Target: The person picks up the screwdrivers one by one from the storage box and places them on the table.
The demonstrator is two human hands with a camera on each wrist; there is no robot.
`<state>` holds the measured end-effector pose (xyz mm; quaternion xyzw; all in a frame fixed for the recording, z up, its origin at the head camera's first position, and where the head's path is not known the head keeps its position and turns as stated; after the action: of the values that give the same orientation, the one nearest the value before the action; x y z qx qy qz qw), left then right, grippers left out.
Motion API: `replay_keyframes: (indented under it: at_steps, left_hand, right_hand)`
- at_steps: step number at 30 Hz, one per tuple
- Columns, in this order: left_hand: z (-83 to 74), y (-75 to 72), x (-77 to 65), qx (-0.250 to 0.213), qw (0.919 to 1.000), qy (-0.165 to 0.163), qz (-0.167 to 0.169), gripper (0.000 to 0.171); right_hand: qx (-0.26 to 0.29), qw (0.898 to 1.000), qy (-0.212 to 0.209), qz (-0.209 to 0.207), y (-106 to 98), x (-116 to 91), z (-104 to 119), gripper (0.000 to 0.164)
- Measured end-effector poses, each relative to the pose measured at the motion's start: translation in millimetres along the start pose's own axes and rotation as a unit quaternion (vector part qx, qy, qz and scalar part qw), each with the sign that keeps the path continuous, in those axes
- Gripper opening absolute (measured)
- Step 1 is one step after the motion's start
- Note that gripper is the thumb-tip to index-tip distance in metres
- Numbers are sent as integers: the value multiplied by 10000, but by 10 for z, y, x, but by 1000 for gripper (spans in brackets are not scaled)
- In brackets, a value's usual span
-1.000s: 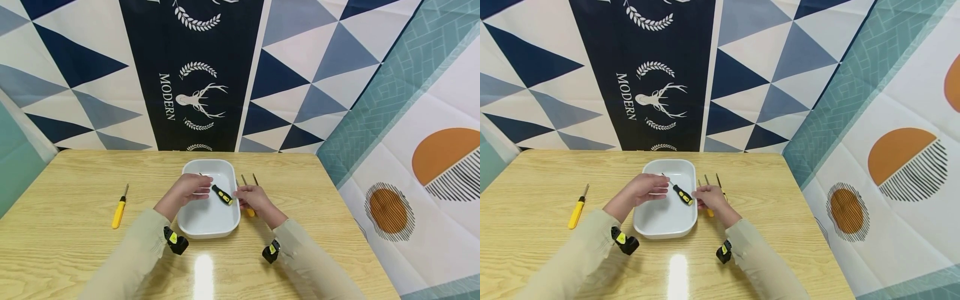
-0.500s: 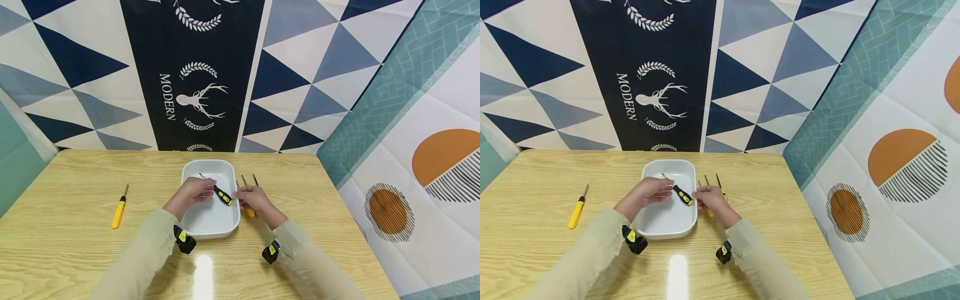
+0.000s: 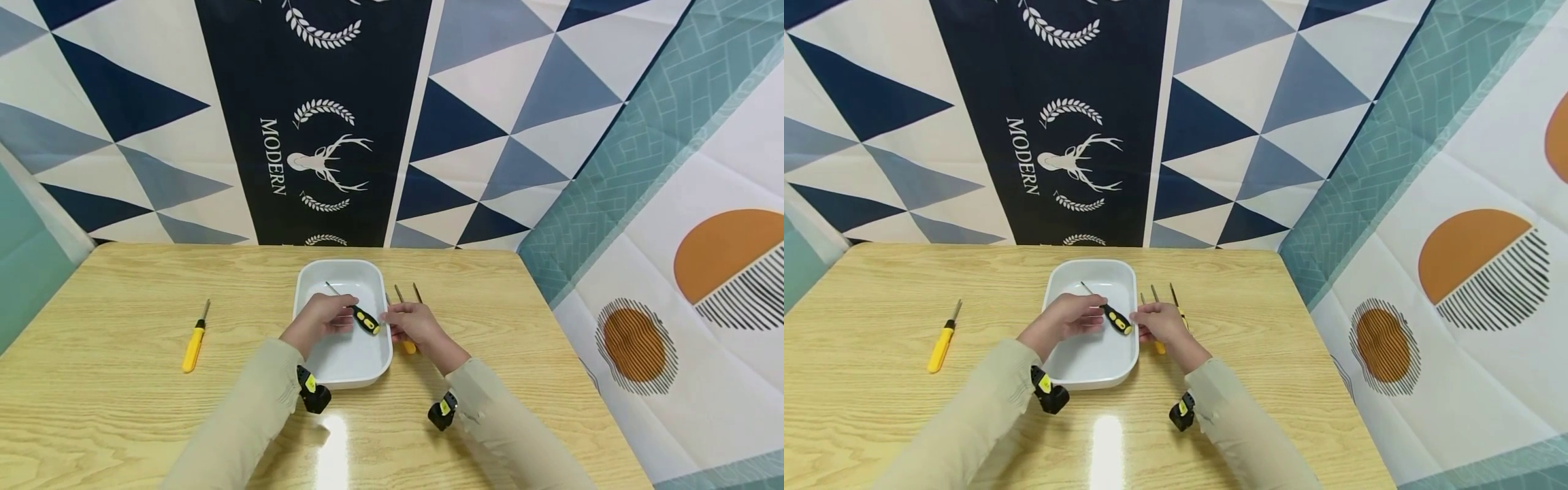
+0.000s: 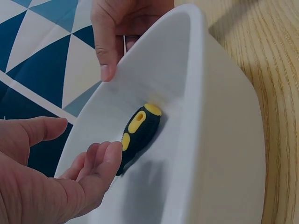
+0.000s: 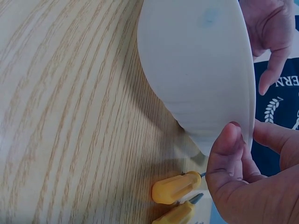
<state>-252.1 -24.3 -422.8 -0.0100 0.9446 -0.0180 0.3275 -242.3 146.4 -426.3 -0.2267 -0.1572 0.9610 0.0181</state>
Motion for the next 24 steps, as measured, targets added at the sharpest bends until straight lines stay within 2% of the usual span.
replay_keyframes:
  at_steps: [6,16,18,24]
  left_hand:
    - [22,28,23,-58,10000,17,4,38]
    - [87,38,69,-290,9993,-221,16,38]
    - [95,45,86,-280,9993,-263,0,37]
    - [105,63,115,-206,9990,-397,-80,34]
  right_hand:
    - [37,10000,0,-26,4,-23,18,25]
    - [109,9999,-101,20,-5,-18,24,26]
    - [83,9999,-134,26,-8,-88,78,26]
    - [93,9999,-105,24,-2,-41,43,27]
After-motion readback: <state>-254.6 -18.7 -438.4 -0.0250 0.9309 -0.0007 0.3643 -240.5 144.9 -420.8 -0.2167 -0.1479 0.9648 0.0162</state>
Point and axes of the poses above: each hand's wrist, its own x-axis towards the middle knuckle, its own y-axis out of the palm, z = x × y, the point moved 6 cm from there along x, towards the middle knuckle, and after that the axes turned 6 degrees about -z, right-handed, at the moved point
